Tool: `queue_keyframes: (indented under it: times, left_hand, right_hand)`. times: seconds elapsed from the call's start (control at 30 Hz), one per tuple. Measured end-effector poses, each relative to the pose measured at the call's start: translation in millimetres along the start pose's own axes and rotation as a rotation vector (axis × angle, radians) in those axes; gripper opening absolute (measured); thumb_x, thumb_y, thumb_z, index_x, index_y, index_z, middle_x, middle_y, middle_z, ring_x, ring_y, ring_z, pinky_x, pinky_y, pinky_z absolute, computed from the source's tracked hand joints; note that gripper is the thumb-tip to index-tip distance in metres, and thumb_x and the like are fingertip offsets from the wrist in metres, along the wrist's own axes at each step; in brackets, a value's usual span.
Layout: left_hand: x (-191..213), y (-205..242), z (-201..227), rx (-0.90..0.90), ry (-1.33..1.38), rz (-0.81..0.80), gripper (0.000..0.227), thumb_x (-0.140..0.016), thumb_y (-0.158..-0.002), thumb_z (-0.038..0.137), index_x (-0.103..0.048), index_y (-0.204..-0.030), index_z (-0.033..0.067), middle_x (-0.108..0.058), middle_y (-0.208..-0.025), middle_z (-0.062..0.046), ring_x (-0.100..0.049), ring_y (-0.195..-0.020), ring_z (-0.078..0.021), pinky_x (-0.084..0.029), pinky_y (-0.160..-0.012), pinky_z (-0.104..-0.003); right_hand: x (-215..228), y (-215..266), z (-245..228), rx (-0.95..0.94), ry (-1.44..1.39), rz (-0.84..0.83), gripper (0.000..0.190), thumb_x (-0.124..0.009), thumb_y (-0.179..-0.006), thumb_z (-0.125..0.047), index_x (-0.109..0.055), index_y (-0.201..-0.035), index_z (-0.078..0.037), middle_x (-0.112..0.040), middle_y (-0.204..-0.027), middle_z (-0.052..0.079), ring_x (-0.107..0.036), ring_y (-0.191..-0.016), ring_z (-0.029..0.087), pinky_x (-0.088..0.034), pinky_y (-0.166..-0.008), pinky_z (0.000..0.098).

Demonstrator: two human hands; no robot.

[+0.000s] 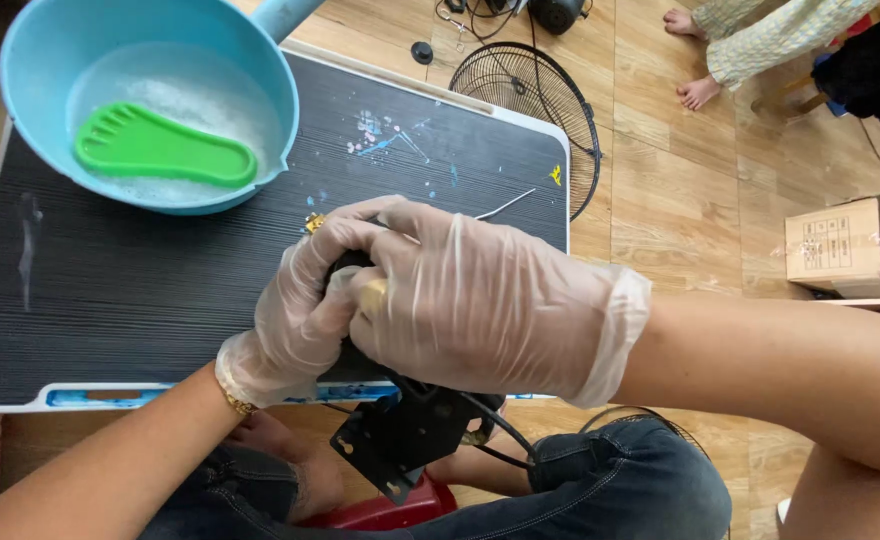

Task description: The person unscrews and separates the housing of a black blender motor base using a screwdriver, holding the unit steady on a small table. They reposition the unit repeatedly and then scrub its parts with a toothbrush, with a basin of soapy water and a scrub pad nearby.

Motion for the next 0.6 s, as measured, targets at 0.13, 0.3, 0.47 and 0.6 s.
queue_keyframes:
  times: [0.13,0.3,0.47,0.6]
  left_hand:
    - [-1,2,-6,0.011,-0.008,0.01,0.03,-0.042,-0.104,0.029,-0.057,-0.116,0.0058,-0.062,-0.139,-0.019,-0.064,-0.126,-0.0316,-0.048,-0.11,-0.044]
    - [3,8,-16,0.027,-0.021,0.032,0.044,-0.042,-0.104,0.042,-0.058,-0.121,0.0054,-0.061,-0.14,-0.019,-0.06,-0.13,-0.0314,-0.043,-0.115,-0.045]
    - [2,-1,0,-0.001,-0.048,-0.008,0.039,-0.041,-0.1,0.022,-0.057,-0.127,0.0004,-0.062,-0.139,-0.02,-0.062,-0.132,-0.0327,-0.046,-0.116,-0.043]
    - [-1,0,-2,0.01,-0.044,-0.015,0.029,-0.04,-0.101,0.022,-0.058,-0.116,0.0044,-0.062,-0.14,-0.02,-0.063,-0.127,-0.0313,-0.048,-0.11,-0.042]
  right_hand:
    - [-8,0,8,-0.12,-0.088,0.058,0.014,-0.041,-0.098,-0.001,-0.054,-0.095,0.002,-0.06,-0.102,0.015,-0.061,-0.103,0.03,-0.049,-0.108,0.0423]
    - [3,-4,0,0.036,0.344,-0.027,0.025,-0.047,-0.096,-0.005,-0.06,-0.079,-0.016,-0.057,-0.078,0.002,-0.059,-0.077,0.023,-0.049,-0.088,0.037]
    - [16,0,5,0.014,-0.081,0.105,0.022,-0.059,-0.094,0.005,-0.067,-0.082,-0.013,-0.063,-0.093,0.008,-0.066,-0.104,0.035,-0.052,-0.113,0.049]
    - [9,3,0,-0.004,-0.019,0.074,0.02,-0.061,-0.092,0.002,-0.074,-0.082,-0.011,-0.067,-0.091,0.006,-0.066,-0.104,0.036,-0.051,-0.115,0.048]
Point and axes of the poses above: each hand's wrist, its own y-axis away from the middle knuckle, its own x-axis out of the back of the hand, z = x × y, the point moved 6 cm from there along -y, towards the middle knuckle
